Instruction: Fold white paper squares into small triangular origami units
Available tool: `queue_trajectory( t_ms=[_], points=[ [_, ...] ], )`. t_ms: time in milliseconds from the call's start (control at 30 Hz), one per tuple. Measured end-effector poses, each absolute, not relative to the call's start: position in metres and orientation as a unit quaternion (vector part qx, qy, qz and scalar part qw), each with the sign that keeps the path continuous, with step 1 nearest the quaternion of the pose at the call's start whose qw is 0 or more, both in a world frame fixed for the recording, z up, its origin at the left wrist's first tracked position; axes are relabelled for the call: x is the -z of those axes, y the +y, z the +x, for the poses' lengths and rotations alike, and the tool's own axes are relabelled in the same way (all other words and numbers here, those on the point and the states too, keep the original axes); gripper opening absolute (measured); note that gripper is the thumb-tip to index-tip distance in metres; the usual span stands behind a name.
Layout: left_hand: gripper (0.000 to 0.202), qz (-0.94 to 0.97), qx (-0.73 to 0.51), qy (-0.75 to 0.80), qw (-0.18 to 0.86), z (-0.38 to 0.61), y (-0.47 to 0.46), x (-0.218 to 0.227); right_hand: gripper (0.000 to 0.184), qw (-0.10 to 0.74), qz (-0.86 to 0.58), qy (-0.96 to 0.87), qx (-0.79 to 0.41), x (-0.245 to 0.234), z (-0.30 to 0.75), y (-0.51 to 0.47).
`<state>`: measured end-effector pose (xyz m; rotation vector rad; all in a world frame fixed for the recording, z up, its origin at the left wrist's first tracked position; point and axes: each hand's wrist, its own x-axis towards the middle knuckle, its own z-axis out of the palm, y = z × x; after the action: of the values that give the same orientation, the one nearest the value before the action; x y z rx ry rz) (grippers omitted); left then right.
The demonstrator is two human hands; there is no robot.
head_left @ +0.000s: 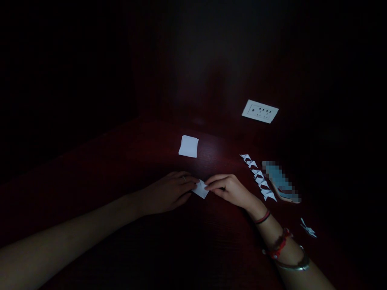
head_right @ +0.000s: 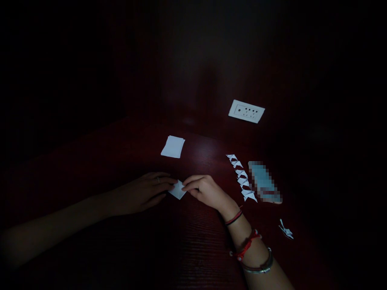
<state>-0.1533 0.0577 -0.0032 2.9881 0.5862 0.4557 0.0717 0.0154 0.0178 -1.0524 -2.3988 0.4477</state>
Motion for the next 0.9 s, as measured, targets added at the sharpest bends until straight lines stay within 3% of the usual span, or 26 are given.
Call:
queue_trajectory(
  t_ms=[900],
  points=[
    [0.042, 0.968, -0.139, 0.208, 0.026, -0.1503, 0.0549, 0.0040, 0.027, 0.192, -0.380, -0.898, -0.111, -0.0200, 0.0682, 0.0168]
  ],
)
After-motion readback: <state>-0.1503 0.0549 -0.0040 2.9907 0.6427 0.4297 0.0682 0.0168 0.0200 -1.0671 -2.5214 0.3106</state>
